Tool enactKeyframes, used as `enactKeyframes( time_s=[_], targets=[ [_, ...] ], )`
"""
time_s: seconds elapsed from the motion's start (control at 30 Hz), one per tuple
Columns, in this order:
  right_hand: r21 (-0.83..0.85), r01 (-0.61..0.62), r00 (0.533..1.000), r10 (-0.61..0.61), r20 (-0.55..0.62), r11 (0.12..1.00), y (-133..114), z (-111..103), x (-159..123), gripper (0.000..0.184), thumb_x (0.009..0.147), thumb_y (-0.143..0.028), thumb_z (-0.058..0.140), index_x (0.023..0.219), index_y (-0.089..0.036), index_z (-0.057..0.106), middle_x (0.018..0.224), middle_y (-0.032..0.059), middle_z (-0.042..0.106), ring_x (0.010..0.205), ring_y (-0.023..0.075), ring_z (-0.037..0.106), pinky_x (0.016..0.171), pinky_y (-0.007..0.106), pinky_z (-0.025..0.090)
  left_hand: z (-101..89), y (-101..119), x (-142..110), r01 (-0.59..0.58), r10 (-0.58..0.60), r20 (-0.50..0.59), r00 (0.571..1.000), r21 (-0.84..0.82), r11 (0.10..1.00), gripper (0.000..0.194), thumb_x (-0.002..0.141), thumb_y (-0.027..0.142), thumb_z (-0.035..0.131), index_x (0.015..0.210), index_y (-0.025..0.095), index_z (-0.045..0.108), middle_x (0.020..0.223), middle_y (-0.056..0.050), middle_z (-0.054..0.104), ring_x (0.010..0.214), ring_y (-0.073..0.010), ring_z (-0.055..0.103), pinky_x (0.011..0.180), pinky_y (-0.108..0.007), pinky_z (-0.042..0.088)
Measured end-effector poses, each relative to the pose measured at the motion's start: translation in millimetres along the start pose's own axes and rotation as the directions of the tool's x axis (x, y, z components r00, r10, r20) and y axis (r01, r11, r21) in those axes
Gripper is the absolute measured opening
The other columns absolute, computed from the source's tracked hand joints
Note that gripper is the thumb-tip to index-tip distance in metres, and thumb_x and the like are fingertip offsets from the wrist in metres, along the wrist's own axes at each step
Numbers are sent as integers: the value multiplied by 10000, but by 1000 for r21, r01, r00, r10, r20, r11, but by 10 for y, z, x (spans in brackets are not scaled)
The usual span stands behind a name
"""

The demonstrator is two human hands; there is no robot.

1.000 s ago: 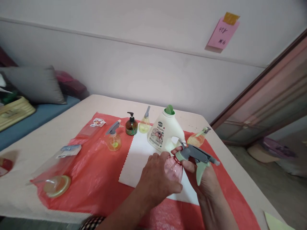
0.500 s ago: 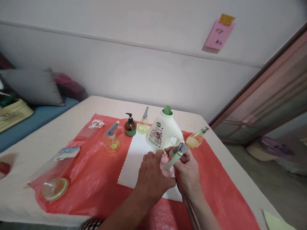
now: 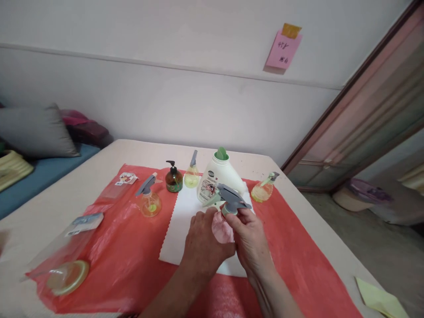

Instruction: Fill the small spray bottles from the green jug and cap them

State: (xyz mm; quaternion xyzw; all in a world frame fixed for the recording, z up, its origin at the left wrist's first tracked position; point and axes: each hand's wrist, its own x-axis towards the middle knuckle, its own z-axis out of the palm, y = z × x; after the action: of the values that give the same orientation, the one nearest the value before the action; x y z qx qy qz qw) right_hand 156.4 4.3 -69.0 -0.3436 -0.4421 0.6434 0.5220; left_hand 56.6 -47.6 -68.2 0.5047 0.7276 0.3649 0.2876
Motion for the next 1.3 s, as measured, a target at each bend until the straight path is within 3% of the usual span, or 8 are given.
enactKeyframes(
  time_s=[0.27, 0.47, 0.57, 0.7, 0.83, 1.0, 1.2, 1.3],
  targets=[
    [-151, -8, 1000, 4, -27, 989, -144, -8, -48, 411, 611, -424, 935, 908, -265, 700, 827, -23, 688, 759, 172, 609, 705, 301, 496, 11, 66, -41, -44, 44, 16, 999, 31, 999, 659, 619, 211, 741, 1250, 241, 552, 1129, -68, 637, 1123, -293, 582, 984, -426, 477],
    [-75, 75, 984, -61, 169, 994, -136, -105, -46, 251, 814, -406, 750, 1007, -246, 756, 973, 30, 749, 942, 235, 663, 884, 368, 508, -40, 80, -40, -2, 2, -7, 1000, -29, 1000, 751, 620, 216, 761, 1329, 288, 525, 1220, -64, 633, 1214, -293, 571, 1011, -408, 474],
    [-86, 70, 991, -60, 117, 994, -105, -108, -24, 207, 780, -374, 798, 930, -244, 737, 1028, 29, 764, 975, 226, 661, 904, 362, 496, -21, 62, -30, -8, 8, -32, 999, -2, 1000, 703, 623, 224, 754, 1289, 255, 533, 1191, -70, 635, 1188, -289, 578, 1011, -404, 472],
    [-52, 49, 999, -48, 7, 997, -69, -34, -23, 351, 659, -377, 912, 796, -244, 619, 902, 7, 755, 873, 203, 657, 830, 347, 505, 34, 45, -21, -28, 29, -87, 996, 13, 1000, 663, 641, 252, 754, 1262, 243, 524, 1167, -73, 643, 1181, -294, 589, 1007, -406, 477],
    [-55, 54, 996, -50, 70, 997, -75, -33, -43, 339, 699, -399, 887, 904, -253, 660, 905, 0, 742, 886, 199, 651, 833, 336, 500, 67, 9, -13, -48, 44, -116, 992, -26, 999, 713, 641, 278, 764, 1304, 251, 504, 1212, -71, 645, 1204, -285, 588, 1030, -403, 475],
    [-63, 15, 984, -3, 177, 998, -118, -84, -50, 349, 831, -449, 756, 1133, -274, 758, 1154, 29, 758, 1155, 256, 639, 1048, 387, 448, 66, -12, -1, -57, 50, -131, 990, -49, 997, 711, 634, 255, 762, 1304, 248, 527, 1230, -79, 644, 1206, -293, 588, 1040, -432, 471],
    [-142, 69, 997, -63, 44, 988, -79, 45, -78, 266, 761, -409, 832, 987, -282, 772, 1033, 9, 771, 1048, 251, 672, 1008, 398, 481, 20, 85, -23, 1, -8, -95, 995, -70, 998, 706, 669, 306, 772, 1327, 229, 531, 1220, -86, 658, 1206, -283, 599, 1028, -398, 474],
    [-228, 76, 997, -77, 5, 971, -72, 96, -92, 322, 757, -454, 824, 1011, -264, 768, 1024, 23, 773, 1038, 261, 678, 988, 403, 504, -19, 121, -23, -2, -9, -109, 994, -99, 995, 613, 690, 305, 747, 1272, 226, 570, 1182, -80, 677, 1159, -281, 621, 1015, -407, 475]
  ],
)
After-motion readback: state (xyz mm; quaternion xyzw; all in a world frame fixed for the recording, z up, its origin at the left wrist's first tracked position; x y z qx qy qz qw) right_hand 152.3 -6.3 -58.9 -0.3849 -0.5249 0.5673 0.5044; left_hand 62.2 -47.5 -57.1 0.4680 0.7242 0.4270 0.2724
